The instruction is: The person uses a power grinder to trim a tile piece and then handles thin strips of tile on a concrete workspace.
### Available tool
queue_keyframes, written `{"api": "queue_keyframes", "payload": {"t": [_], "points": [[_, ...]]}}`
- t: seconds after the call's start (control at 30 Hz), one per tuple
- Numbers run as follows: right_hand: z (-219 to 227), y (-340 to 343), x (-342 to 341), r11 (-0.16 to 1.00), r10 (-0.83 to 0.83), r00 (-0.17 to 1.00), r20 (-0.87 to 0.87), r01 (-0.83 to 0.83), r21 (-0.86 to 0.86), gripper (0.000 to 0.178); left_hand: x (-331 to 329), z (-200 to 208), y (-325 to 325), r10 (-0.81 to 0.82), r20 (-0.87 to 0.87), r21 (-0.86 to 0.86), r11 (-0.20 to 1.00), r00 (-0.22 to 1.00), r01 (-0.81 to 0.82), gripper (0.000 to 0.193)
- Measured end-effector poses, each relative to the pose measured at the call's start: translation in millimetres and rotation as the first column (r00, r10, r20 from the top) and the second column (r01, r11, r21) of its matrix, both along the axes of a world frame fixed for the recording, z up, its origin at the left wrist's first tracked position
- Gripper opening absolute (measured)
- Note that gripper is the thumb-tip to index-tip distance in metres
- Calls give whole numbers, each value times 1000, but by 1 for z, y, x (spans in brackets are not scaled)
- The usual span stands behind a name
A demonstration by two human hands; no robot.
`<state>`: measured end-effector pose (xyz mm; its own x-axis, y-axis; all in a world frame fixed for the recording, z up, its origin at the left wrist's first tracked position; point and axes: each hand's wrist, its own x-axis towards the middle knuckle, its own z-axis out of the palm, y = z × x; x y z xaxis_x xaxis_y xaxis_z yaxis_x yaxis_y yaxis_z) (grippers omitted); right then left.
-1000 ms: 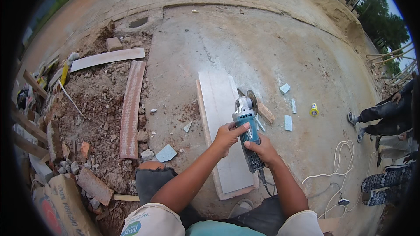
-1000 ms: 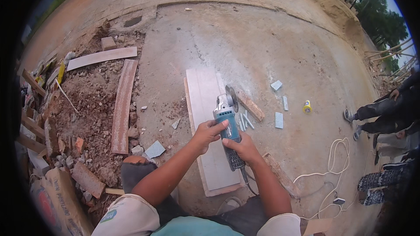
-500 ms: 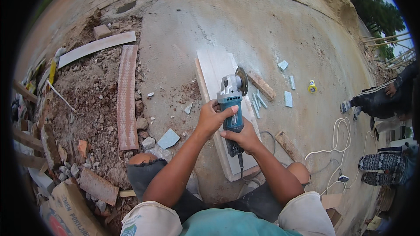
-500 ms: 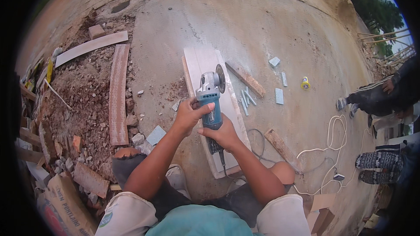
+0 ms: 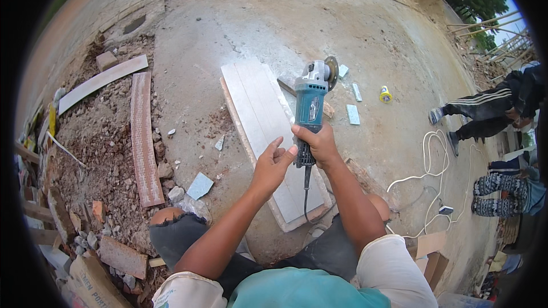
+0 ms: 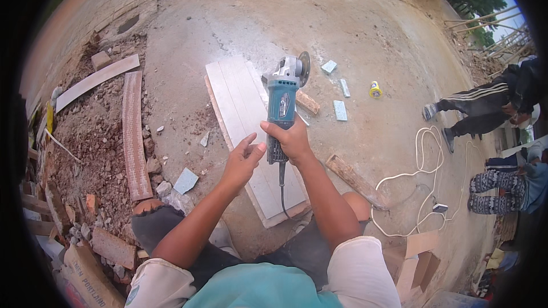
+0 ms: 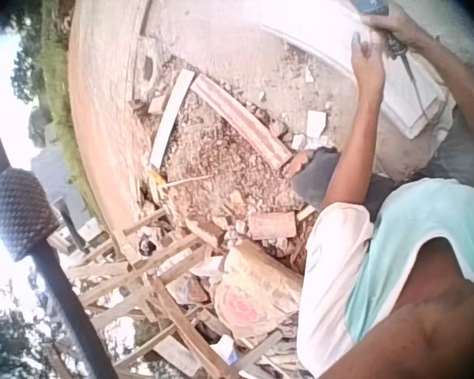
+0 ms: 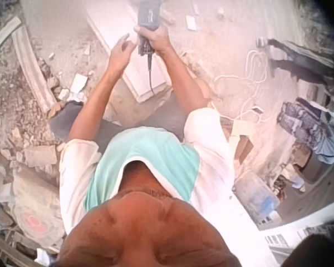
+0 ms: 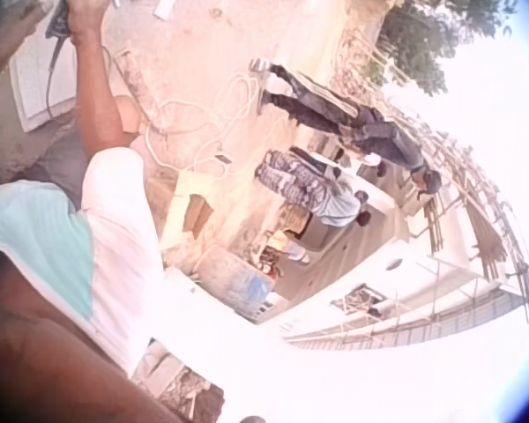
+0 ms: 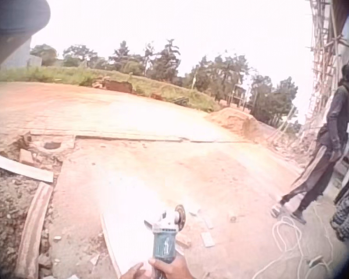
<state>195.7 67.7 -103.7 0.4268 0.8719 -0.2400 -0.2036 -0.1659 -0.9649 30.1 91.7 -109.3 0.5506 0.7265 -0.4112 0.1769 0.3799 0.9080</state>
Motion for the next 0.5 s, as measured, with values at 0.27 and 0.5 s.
{"api": "queue_keyframes", "payload": {"t": [0.27, 0.5], "points": [[30, -31, -1, 963, 269, 959, 85, -270, 7, 65, 29, 22, 32, 53, 167, -44, 998, 985, -46, 68], [7, -31, -7, 925, 372, 901, 223, -379, -12, 82, 25, 19, 30, 171, 211, -162, 977, 962, -138, 45]]}}
